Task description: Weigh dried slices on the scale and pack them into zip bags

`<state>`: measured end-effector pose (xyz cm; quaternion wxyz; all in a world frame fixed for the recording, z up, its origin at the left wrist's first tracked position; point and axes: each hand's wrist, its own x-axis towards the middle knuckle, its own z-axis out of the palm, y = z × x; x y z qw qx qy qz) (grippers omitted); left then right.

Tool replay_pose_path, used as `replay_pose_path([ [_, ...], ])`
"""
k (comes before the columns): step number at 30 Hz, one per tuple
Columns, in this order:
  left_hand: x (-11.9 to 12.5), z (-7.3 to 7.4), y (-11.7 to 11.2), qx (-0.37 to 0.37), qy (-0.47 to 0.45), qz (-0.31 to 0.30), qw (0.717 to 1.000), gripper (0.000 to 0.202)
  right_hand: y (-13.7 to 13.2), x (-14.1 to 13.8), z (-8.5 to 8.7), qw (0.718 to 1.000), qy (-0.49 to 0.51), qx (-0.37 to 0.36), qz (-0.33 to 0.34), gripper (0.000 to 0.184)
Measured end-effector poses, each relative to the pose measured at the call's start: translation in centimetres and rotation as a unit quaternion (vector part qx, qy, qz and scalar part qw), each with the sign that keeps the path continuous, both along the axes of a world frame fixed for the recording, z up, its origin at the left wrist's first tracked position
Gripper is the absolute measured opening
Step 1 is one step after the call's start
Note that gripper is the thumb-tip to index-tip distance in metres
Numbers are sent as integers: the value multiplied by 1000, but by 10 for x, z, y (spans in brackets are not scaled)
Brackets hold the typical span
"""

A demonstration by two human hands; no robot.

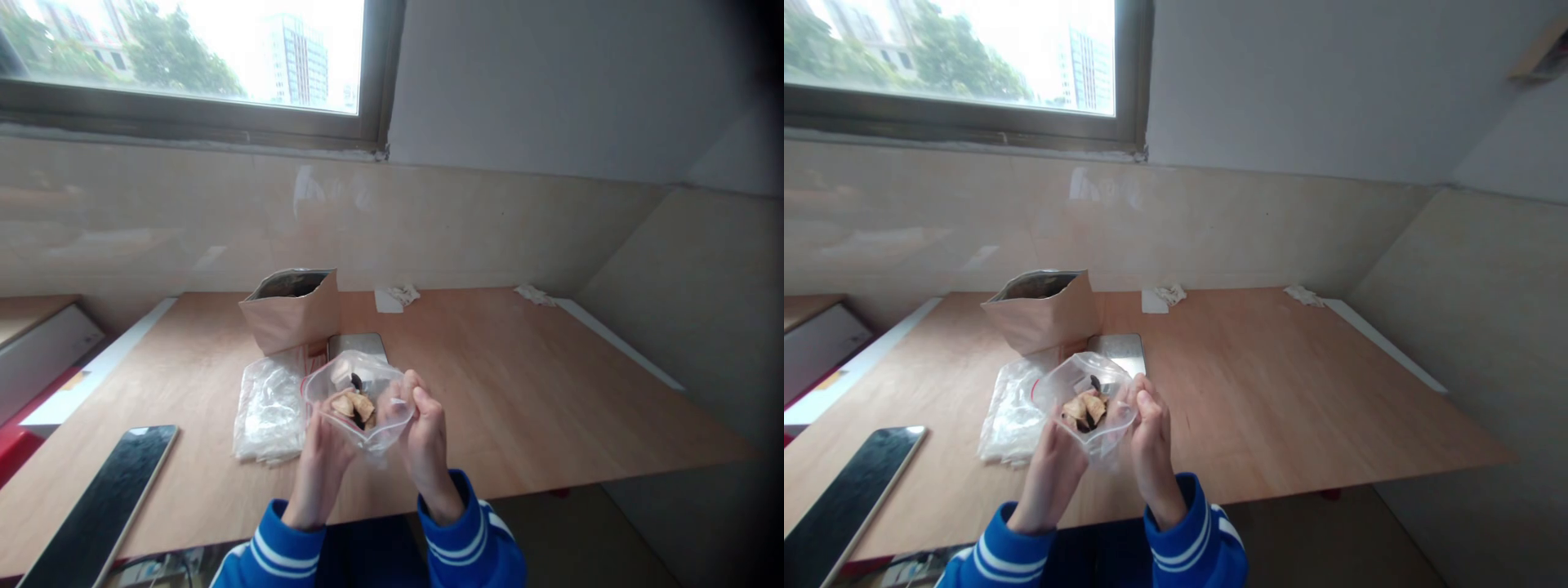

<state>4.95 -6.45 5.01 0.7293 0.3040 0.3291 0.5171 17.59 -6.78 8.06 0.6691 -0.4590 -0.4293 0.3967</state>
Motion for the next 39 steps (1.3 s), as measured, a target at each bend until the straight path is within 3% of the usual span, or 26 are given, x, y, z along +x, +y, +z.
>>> replay_pose_path([
  [2, 11, 0, -7, -32, -63, -42, 997, 57, 2, -2, -3, 999, 7, 3, 38, 31],
  [5, 16, 2, -8, -50, -93, -12, 994, 56, 3, 5, -2, 996, -21, 29, 76, 30],
  [8, 11, 1, -4, -58, -92, 20, 994, 51, 1, 18, 4, 985, -149, 38, 79, 33],
  [11, 7, 0, 0, -54, -84, 33, 994, 46, -4, 25, 12, 948, -316, 39, 2, 27],
  [14, 5, 2, 1, -25, -60, 49, 997, 49, -8, 23, 21, 929, -355, 73, -79, 15],
  [15, 4, 2, 1, -16, -50, 58, 997, 50, -8, 22, 25, 930, -350, 88, -61, 16],
  [17, 3, 2, 2, -6, -34, 73, 997, 52, -7, 20, 34, 930, -350, 109, 35, 18],
  [20, -2, -1, 5, 12, -12, 91, 996, 52, 0, 21, 46, 906, -374, 111, 167, 24],
  [24, -11, -10, 10, 15, 39, 114, 993, 51, 15, 24, 54, 867, -444, 100, 200, 30],
  [28, -16, -14, 13, 8, 84, 144, 986, 50, 28, 24, 49, 827, -484, 102, 268, 55],
  [32, -17, -9, 14, 49, 81, 146, 985, 48, 38, 19, 36, 821, -500, 94, 258, 74],
  [39, -18, 1, 14, 32, 55, 133, 989, 48, 40, 7, 18, 838, -493, 104, 210, 58],
])
